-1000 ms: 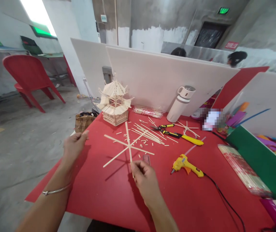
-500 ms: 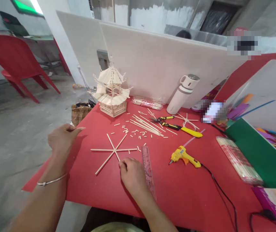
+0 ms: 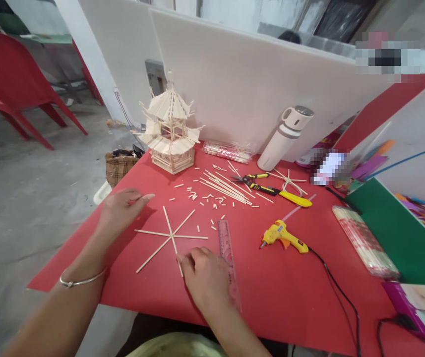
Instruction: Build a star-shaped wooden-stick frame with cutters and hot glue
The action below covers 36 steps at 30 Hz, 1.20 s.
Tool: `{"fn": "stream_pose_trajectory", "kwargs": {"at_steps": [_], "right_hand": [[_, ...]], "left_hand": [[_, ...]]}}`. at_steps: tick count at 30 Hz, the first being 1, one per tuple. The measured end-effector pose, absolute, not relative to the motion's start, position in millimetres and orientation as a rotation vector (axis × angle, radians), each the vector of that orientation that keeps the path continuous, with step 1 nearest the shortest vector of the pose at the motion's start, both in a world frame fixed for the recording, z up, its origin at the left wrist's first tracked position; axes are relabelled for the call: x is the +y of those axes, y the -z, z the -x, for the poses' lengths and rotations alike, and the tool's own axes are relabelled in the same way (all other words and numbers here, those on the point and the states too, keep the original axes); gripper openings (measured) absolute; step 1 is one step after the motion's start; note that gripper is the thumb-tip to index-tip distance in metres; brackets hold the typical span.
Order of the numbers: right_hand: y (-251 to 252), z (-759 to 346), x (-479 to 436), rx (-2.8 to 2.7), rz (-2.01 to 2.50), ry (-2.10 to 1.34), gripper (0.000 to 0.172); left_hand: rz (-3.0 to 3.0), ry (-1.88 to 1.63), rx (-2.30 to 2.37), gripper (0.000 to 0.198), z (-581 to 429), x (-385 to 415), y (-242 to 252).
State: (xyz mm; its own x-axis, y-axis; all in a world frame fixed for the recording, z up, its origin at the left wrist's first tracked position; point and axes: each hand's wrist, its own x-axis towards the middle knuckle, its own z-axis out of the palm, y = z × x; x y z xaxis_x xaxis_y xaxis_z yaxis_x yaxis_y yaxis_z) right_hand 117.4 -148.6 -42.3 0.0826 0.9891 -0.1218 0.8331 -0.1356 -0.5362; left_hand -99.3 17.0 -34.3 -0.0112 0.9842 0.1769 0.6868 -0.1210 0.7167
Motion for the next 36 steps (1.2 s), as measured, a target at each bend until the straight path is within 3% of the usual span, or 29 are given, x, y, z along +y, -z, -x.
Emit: {"fn": "stream_pose_trajectory", "kwargs": {"at_steps": [4, 8, 13, 18, 27, 36], "right_hand": [[45, -145, -163, -1.837, 2.161, -0.244, 0.021], [62, -175, -188, -1.844, 2.14, -0.051, 0.024], [74, -196, -205, -1.77, 2.235, -0.038, 0.032], [61, -195, -195, -1.766, 2.331, -0.06, 0.029], [24, -226, -88, -1.736, 2.276, -0.186, 0.019], [38, -228, -26, -1.786, 2.29, -0.338, 0.015]], "left_hand": [[-2.064, -0.916, 1.749, 0.03, 102, 20, 39], [-2.063, -0.819, 1.741, 0.024, 105, 21, 45], [-2.178, -0.734, 1.571, 0.023, 101, 19, 47], [-2.255, -0.717, 1.456, 0.026, 95, 16, 43], [-2.388, -0.558, 0.881, 0.02, 87, 11, 44], [-2.497, -0.549, 0.699, 0.025, 89, 13, 48]]}}
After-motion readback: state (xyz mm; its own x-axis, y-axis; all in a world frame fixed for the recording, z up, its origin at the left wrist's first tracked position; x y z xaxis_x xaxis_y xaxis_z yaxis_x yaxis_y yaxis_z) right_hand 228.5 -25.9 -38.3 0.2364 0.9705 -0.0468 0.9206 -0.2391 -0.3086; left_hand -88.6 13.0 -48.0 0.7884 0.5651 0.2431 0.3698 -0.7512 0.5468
